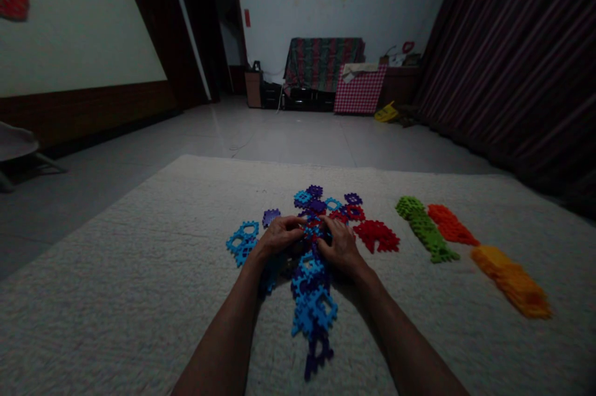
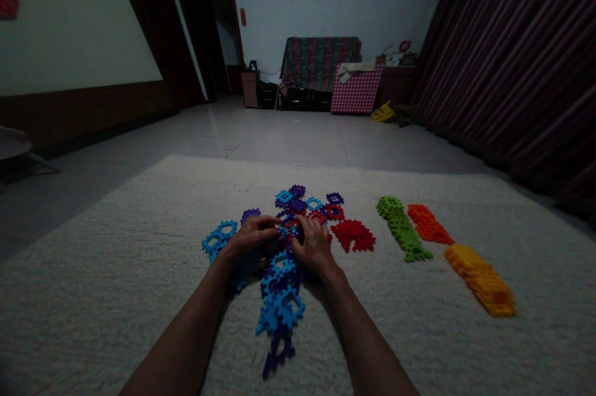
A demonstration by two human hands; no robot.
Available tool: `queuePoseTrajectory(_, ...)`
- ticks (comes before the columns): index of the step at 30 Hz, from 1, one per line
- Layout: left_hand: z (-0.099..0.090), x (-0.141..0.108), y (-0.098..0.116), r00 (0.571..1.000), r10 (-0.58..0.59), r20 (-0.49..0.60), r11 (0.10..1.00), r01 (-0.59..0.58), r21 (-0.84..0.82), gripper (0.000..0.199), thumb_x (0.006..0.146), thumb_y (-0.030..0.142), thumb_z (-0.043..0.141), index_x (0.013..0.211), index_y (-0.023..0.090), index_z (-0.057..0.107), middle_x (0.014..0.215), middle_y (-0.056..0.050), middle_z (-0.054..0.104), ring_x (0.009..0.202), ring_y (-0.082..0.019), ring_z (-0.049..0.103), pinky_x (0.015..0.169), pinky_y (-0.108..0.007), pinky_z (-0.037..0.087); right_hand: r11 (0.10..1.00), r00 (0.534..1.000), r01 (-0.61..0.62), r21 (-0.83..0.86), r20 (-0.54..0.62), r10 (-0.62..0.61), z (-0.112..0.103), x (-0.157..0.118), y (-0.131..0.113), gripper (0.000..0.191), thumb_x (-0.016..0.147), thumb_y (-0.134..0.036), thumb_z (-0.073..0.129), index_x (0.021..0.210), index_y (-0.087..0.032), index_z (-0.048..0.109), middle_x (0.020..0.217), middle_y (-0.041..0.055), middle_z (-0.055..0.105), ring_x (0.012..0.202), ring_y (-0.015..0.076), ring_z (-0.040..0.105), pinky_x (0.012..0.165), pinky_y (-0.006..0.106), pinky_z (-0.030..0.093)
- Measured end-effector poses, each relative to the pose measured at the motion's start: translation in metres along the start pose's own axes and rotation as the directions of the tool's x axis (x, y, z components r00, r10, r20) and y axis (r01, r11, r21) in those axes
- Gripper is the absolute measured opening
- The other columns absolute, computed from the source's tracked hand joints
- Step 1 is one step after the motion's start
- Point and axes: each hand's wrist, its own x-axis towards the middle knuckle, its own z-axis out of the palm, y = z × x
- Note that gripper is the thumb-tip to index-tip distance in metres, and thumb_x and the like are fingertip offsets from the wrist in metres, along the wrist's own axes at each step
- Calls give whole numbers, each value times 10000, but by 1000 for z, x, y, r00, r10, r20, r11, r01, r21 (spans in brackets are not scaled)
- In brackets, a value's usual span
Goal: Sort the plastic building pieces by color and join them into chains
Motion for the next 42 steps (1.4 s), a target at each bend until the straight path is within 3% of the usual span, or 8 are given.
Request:
queuePoseTrajectory(6, -3, 2, 2, 992, 29, -125, 999, -27, 23, 320, 599, 360, 762, 835, 143, 777, 743, -47, 734, 619, -141, 618, 591, -242, 486, 999, 996, -32, -16, -86, 31, -1, 1, 1, 283, 915, -257, 453, 1108, -204, 653, 1079, 94, 709, 1061, 252, 604, 967, 418, 373)
queuePoseTrajectory(10, -8, 6, 5, 915, 90, -393, 996, -93, 11, 360, 621, 398, 730, 856, 130, 774, 709, -43, 728, 595, -141, 622, 568, -243, 495, 996, 995, -62, -68, -81, 57, 2, 5, 4, 297, 899, -230, 479, 1146, -205, 641, 1159, 103, 697, 1109, 259, 585, 968, 420, 368)
queuePoseTrajectory(13, -9, 8, 5, 876, 105, -471, 994, -110, 16, 352, 640, 379, 710, 879, 128, 774, 744, -48, 740, 623, -144, 637, 588, -245, 509, 987, 998, -65, -147, -34, 61, 3, 12, 0, 280, 892, -255, 515, 1136, -223, 648, 1120, 101, 710, 1057, 267, 597, 946, 430, 373)
queuePoseTrajectory(22, -5, 13, -3, 920, 86, -383, 995, -100, -17, 328, 653, 338, 722, 905, 135, 776, 795, -57, 758, 699, -166, 672, 656, -269, 540, 947, 967, -165, -276, 143, 210, -6, 40, -18, 151, 824, -238, 575, 872, -199, 713, 952, 123, 713, 959, 296, 619, 855, 446, 389)
queuePoseTrajectory(26, -3, 14, -5, 921, 78, -381, 995, -98, -34, 301, 643, 335, 729, 868, 140, 773, 783, -48, 754, 697, -162, 670, 656, -261, 535, 964, 983, -139, -229, 82, 162, -8, 40, -17, 163, 841, -210, 537, 860, -188, 698, 939, 114, 699, 954, 281, 614, 866, 437, 403)
queuePoseTrajectory(31, 0, 12, 0, 917, 53, -395, 992, -95, -86, 304, 627, 346, 727, 846, 138, 755, 694, -15, 714, 603, -128, 618, 588, -235, 499, 987, 983, -90, 136, -149, 110, -14, 31, -17, 169, 855, -270, 505, 878, -193, 653, 902, 88, 691, 863, 219, 630, 807, 340, 462)
queuePoseTrajectory(35, 10, 10, 6, 944, 42, -327, 992, -79, -101, 352, 620, 373, 740, 881, 135, 743, 633, 4, 666, 526, -97, 541, 495, -207, 430, 900, 970, -171, 401, -92, 225, -16, 20, -29, 215, 828, -390, 521, 872, -211, 631, 821, 45, 704, 735, 198, 649, 697, 305, 493)
queuePoseTrajectory(42, 35, 4, 12, 980, -9, -197, 991, -18, -134, 407, 725, 417, 689, 1033, 154, 728, 778, -44, 703, 615, -124, 607, 548, -227, 478, 816, 950, -199, 543, -98, 296, -18, 8, -26, 281, 779, -466, 544, 874, -211, 613, 833, 38, 704, 756, 202, 659, 723, 320, 516)
